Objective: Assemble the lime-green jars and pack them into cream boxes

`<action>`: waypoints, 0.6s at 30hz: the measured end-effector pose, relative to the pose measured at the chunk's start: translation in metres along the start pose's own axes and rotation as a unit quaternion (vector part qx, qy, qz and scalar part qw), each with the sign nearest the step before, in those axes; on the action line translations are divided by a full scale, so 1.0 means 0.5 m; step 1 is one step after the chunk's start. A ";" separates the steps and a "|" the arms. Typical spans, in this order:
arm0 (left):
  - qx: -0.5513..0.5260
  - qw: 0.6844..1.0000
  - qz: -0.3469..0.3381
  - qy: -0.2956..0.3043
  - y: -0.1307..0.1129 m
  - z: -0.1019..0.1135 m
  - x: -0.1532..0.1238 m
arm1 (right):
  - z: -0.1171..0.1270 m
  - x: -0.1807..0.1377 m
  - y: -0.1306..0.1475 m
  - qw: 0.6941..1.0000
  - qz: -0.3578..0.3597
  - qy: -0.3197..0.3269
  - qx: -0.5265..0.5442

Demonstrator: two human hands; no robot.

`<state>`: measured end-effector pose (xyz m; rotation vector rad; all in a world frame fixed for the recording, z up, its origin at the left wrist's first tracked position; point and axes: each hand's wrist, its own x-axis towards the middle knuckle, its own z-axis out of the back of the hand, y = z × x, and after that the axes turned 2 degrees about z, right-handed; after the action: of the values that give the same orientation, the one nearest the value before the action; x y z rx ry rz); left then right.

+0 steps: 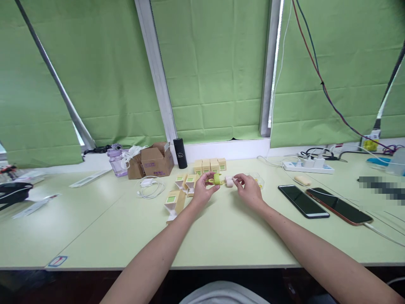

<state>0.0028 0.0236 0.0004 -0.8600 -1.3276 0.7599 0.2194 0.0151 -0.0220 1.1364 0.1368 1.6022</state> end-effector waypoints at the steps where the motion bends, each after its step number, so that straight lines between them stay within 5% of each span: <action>1: -0.027 1.000 0.005 0.005 -0.001 0.001 0.000 | -0.001 0.000 -0.001 1.000 0.002 0.004 -0.020; 11: -0.170 0.983 0.068 0.031 -0.002 0.015 0.000 | -0.022 0.014 -0.010 0.959 0.114 0.081 -0.247; 18: -0.164 0.983 0.072 0.032 -0.004 0.017 -0.001 | -0.037 0.033 -0.004 0.935 0.149 0.101 -0.304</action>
<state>-0.0056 0.0231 0.0024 -1.2436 -1.3652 0.6258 0.2086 0.0375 -0.0235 0.5224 -0.3950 1.8466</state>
